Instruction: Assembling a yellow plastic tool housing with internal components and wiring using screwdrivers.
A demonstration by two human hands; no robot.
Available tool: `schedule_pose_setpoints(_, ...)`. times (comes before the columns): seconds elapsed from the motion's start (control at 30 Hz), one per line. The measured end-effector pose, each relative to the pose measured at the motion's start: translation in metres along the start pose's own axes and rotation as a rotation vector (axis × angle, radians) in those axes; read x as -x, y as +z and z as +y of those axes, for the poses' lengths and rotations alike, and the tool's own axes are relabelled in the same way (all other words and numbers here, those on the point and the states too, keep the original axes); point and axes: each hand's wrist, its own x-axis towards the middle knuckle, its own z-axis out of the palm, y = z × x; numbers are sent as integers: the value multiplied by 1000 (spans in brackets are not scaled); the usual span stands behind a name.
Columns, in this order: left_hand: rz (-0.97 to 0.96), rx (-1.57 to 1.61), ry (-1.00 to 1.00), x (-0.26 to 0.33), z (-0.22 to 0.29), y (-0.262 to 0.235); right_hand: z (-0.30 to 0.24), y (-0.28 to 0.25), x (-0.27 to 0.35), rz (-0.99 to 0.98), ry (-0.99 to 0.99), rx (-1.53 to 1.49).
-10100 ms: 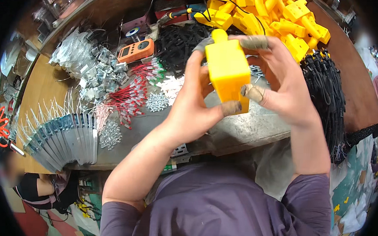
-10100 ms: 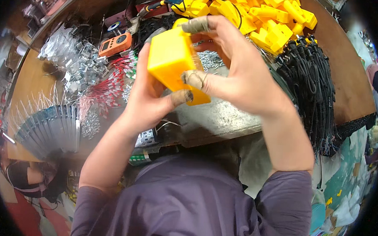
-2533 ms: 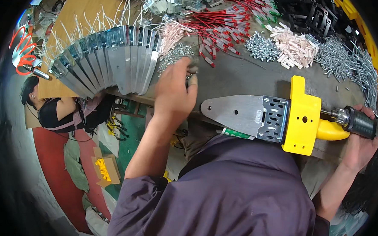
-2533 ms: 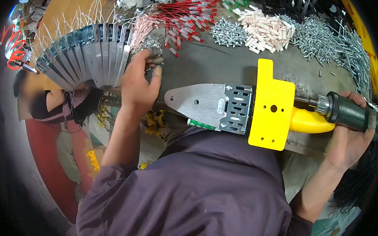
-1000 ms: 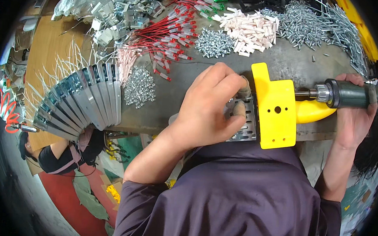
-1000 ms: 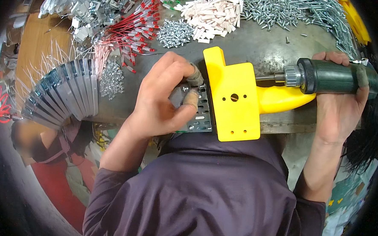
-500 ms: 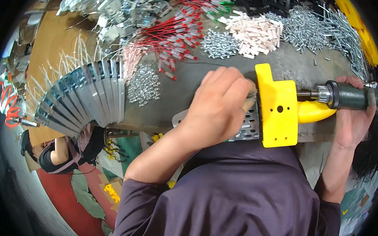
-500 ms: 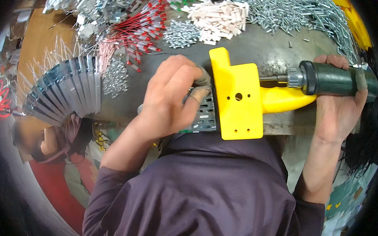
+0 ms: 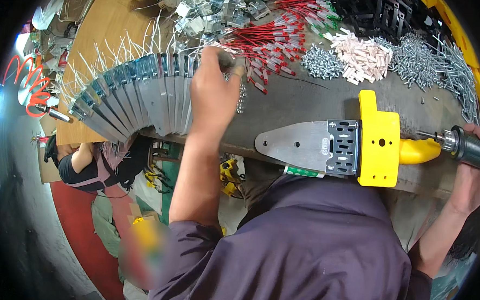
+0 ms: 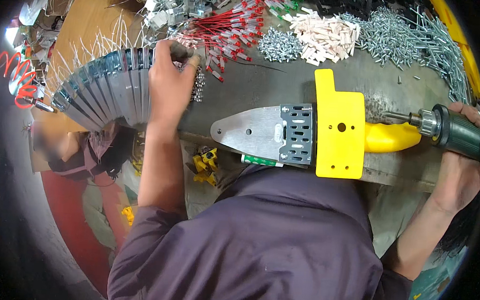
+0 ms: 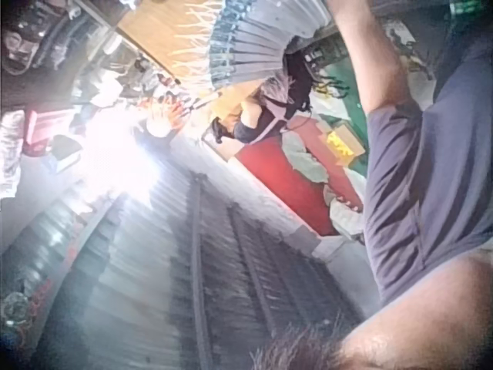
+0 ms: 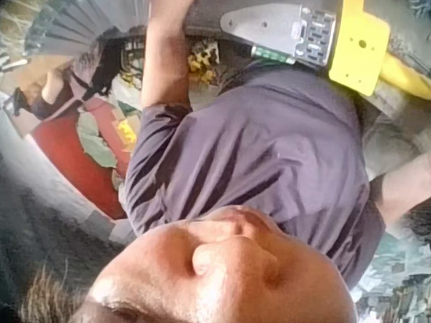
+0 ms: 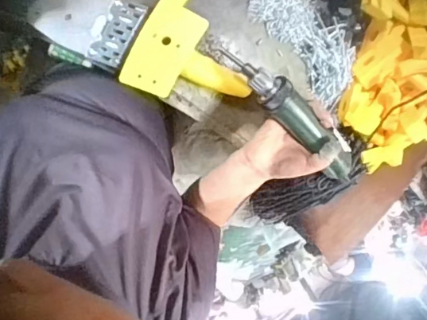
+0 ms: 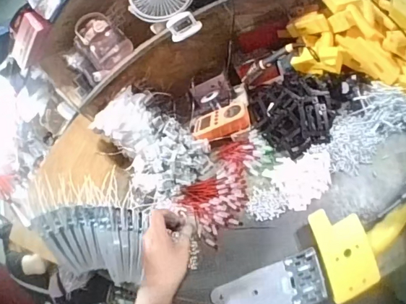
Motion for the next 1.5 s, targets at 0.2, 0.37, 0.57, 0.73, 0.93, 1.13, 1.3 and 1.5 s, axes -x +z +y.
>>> schedule_pose_setpoints(0.2, -136, -196, 24, -17, -26, 15, -7, -8, 12, -100, 148, -281)
schedule_pose_setpoints(0.37, -128, -182, 14, -8, -23, 9, 9, 0, 22, -135, 154, -216)
schedule_pose_setpoints(0.57, -205, -252, 136, -10, -10, 13, 0, 0, 39, -106, 129, -162)
schedule_pose_setpoints(0.73, -259, -301, 242, -19, -9, 10, 6, -7, 42, -121, 161, -128)
schedule_pose_setpoints(0.93, -176, -93, 46, 0, 0, 8, 16, -7, 48, -94, 165, -90)
schedule_pose_setpoints(1.13, -199, 449, 451, 89, 78, 25, 26, -14, 45, -61, 225, -153)
schedule_pose_setpoints(1.3, -439, 461, 389, 101, 82, 31, 27, -16, 48, 53, 191, -138)
schedule_pose_setpoints(1.5, -503, 512, 352, 98, 84, 32, 27, -17, 47, 5, 205, -226)
